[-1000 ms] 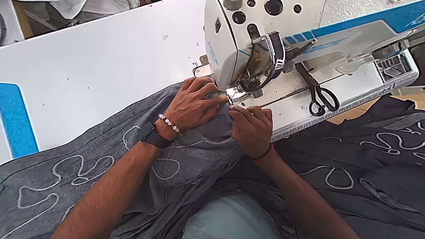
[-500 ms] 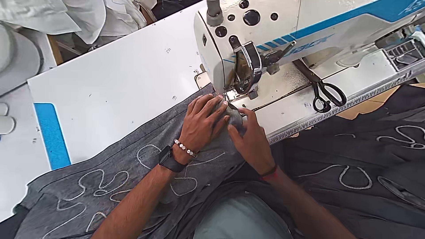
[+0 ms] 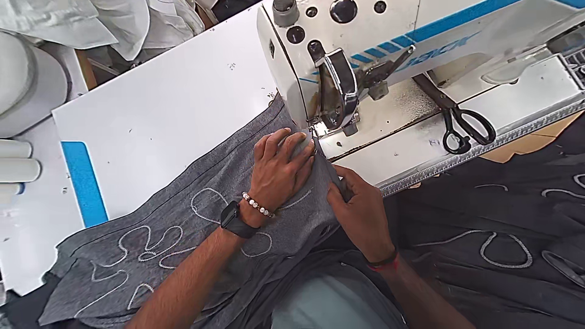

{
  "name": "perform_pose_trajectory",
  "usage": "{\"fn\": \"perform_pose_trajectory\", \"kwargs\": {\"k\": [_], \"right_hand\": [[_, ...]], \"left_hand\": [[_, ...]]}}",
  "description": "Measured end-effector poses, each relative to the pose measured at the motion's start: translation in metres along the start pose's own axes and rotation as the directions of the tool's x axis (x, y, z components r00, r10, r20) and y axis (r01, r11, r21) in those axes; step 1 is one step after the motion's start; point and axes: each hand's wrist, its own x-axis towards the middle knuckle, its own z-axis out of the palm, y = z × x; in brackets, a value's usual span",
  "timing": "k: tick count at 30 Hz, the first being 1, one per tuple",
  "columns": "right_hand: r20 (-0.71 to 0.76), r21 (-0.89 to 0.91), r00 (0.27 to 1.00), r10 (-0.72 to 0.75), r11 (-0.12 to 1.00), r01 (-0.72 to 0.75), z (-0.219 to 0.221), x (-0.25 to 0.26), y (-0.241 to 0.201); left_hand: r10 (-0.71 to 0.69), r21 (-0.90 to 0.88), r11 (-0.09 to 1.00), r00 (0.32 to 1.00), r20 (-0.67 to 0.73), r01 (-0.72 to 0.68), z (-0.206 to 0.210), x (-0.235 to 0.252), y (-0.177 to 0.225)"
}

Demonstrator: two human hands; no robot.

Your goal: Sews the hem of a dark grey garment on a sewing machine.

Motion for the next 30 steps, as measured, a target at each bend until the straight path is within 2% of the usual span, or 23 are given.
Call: {"fn": "perform_pose_trajectory", "kwargs": {"k": [2, 5, 9, 15, 19, 21, 23, 25, 26, 28, 30], "right_hand": [[0.0, 0.024, 1.0, -0.026, 0.999, 0.026, -0.001, -0.005, 0.0], [-0.01, 0.013, 0.998, -0.063, 0.998, 0.063, -0.003, -0.011, -0.003], [-0.052, -0.101, 0.992, -0.115, 0.989, 0.11, -0.009, -0.018, -0.005], [-0.049, -0.288, 0.973, -0.224, 0.936, 0.201, -0.023, -0.013, -0.024], [0.066, -0.386, 0.959, -0.274, 0.88, 0.278, -0.045, 0.011, -0.052], [0.118, -0.41, 0.956, -0.269, 0.864, 0.293, -0.038, 0.041, -0.052], [0.167, -0.485, 0.964, -0.206, 0.834, 0.262, -0.02, 0.068, -0.036], [0.113, -0.528, 0.968, -0.225, 0.811, 0.25, -0.008, 0.078, -0.019], [0.086, -0.541, 0.969, -0.231, 0.806, 0.24, -0.01, 0.075, -0.015], [0.101, -0.512, 0.977, -0.189, 0.832, 0.214, -0.023, 0.057, -0.003], [0.193, -0.406, 0.966, -0.173, 0.882, 0.239, -0.043, 0.032, 0.018]], "left_hand": [[0.037, 0.01, 0.999, 0.999, -0.009, -0.037, -0.001, 0.002, -0.003], [-0.017, 0.018, 1.0, 1.0, -0.009, 0.017, -0.001, -0.001, 0.007], [-0.034, -0.015, 0.999, 0.999, 0.002, 0.034, 0.002, -0.004, 0.006], [0.13, -0.022, 0.991, 0.99, -0.046, -0.131, -0.002, 0.008, -0.019], [0.273, -0.028, 0.961, 0.959, -0.079, -0.276, -0.006, 0.017, -0.034], [0.225, -0.062, 0.972, 0.974, -0.036, -0.227, -0.01, 0.016, -0.027], [0.054, -0.22, 0.974, 0.998, 0.026, -0.047, -0.009, 0.006, -0.011], [-0.118, -0.375, 0.919, 0.992, 0.037, 0.123, -0.005, -0.001, -0.004], [-0.141, -0.386, 0.911, 0.989, 0.037, 0.144, -0.003, -0.004, -0.006], [-0.089, -0.281, 0.954, 0.994, 0.07, 0.105, 0.0, -0.012, -0.01], [-0.023, -0.195, 0.98, 0.997, 0.076, 0.037, 0.001, -0.013, -0.01]]}}
